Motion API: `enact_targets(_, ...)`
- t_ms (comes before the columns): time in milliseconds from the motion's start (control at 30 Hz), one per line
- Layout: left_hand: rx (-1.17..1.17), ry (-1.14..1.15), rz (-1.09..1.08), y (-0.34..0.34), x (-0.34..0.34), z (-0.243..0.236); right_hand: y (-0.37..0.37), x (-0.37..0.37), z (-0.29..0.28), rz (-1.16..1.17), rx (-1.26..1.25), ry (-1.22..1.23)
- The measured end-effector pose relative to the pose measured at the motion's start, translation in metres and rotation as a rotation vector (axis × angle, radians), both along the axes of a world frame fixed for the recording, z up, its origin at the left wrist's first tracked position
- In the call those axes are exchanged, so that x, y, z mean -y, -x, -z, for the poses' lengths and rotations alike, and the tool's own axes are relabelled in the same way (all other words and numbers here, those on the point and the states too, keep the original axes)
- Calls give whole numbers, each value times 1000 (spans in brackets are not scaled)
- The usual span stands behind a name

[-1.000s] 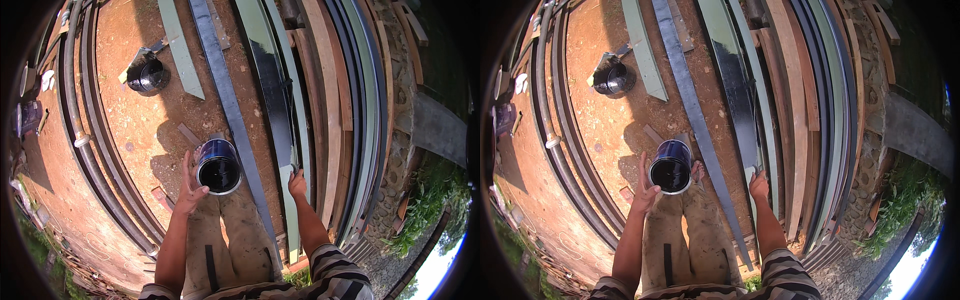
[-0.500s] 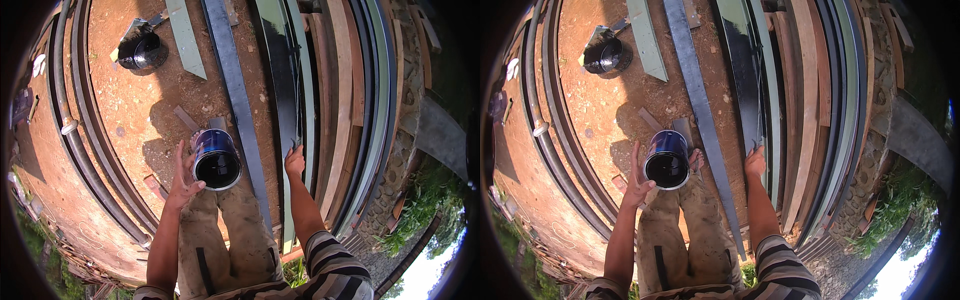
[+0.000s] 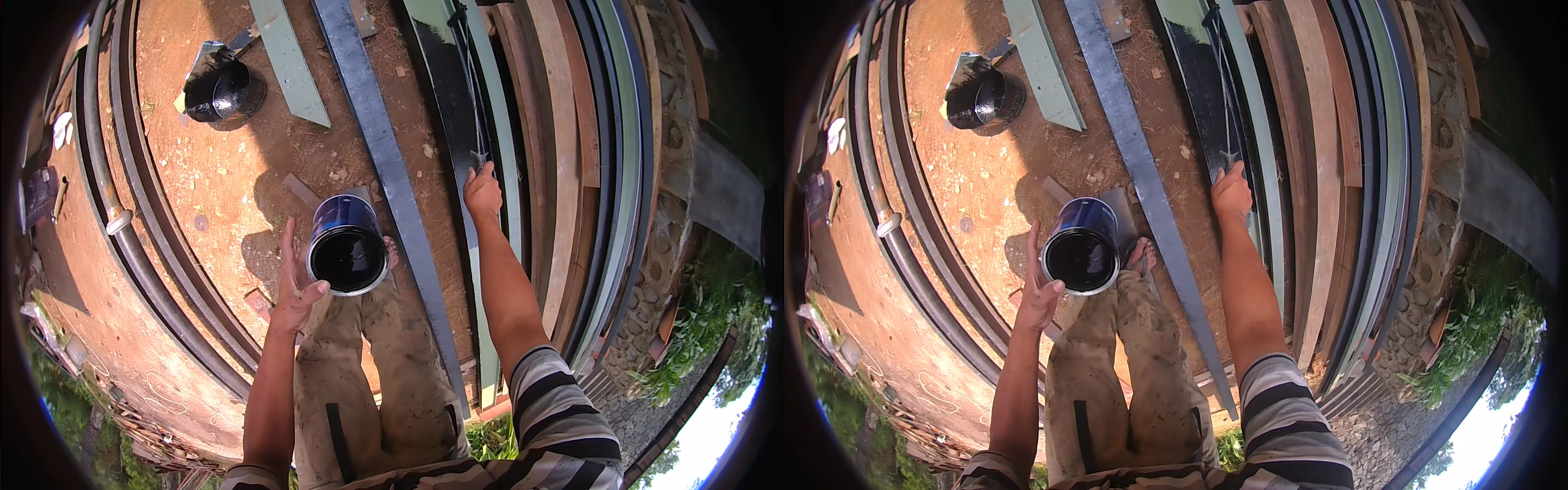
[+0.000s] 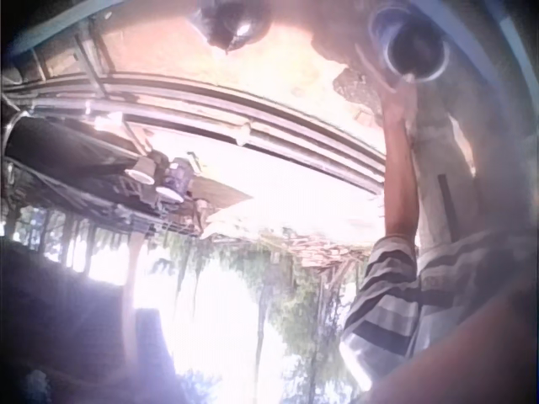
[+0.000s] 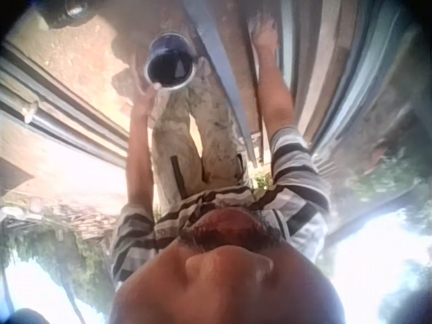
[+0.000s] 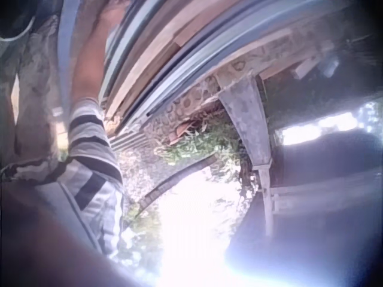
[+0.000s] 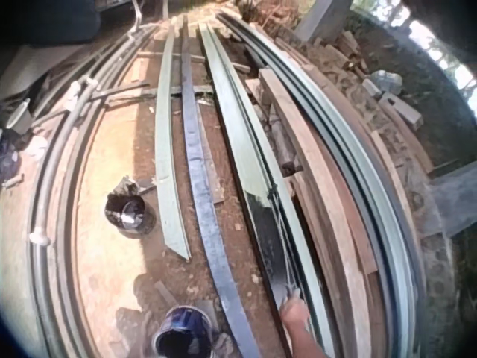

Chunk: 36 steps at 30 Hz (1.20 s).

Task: The person sits on the ground and mixes black paint in a can using a stick. They then stand up, walk to a pile of metal frames, and paint the frames with a brush while holding the paint can in the other hand.

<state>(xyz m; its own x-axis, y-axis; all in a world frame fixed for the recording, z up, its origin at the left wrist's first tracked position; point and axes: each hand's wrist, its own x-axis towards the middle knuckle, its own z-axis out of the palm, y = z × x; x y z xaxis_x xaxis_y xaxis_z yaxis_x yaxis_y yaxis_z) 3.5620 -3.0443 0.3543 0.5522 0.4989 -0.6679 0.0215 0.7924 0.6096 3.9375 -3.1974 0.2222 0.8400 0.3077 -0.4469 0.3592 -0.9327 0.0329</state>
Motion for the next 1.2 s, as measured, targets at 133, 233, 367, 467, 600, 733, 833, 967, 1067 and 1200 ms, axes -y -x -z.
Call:
enact_targets(133, 6, 8, 9, -1, -1, -14, 42, 103, -32, 111, -83, 47)
enact_targets(233, 16, 18, 24, -4, -5, -24, 82, 207, -75, 320, -374, -225)
enact_targets(367, 5, 42, 32, -6, -7, -33, 96, 257, -154, 774, -716, -348)
enact_targets(467, -7, 46, 51, -5, -8, -35, 73, 242, -191, 560, -648, -178)
enact_targets(600, 17, 53, 53, -11, -10, -35, 55, 256, -188, -250, -90, -139)
enact_targets(733, 53, 53, 36, -8, -5, -30, 55, 222, -203, -138, -85, 307)
enact_targets(833, 73, 56, 36, -8, -7, -33, 52, 209, -188, -147, -93, 352)
enact_targets(967, 60, 45, 40, -6, -10, -34, 24, 167, -148, -190, -36, 298)
enact_targets(1067, 36, 48, 47, -5, -13, -37, -11, 108, -119, -227, 7, 246)
enact_targets(1200, 24, 49, 41, -4, -4, -27, -62, 14, -95, -258, 54, 189)
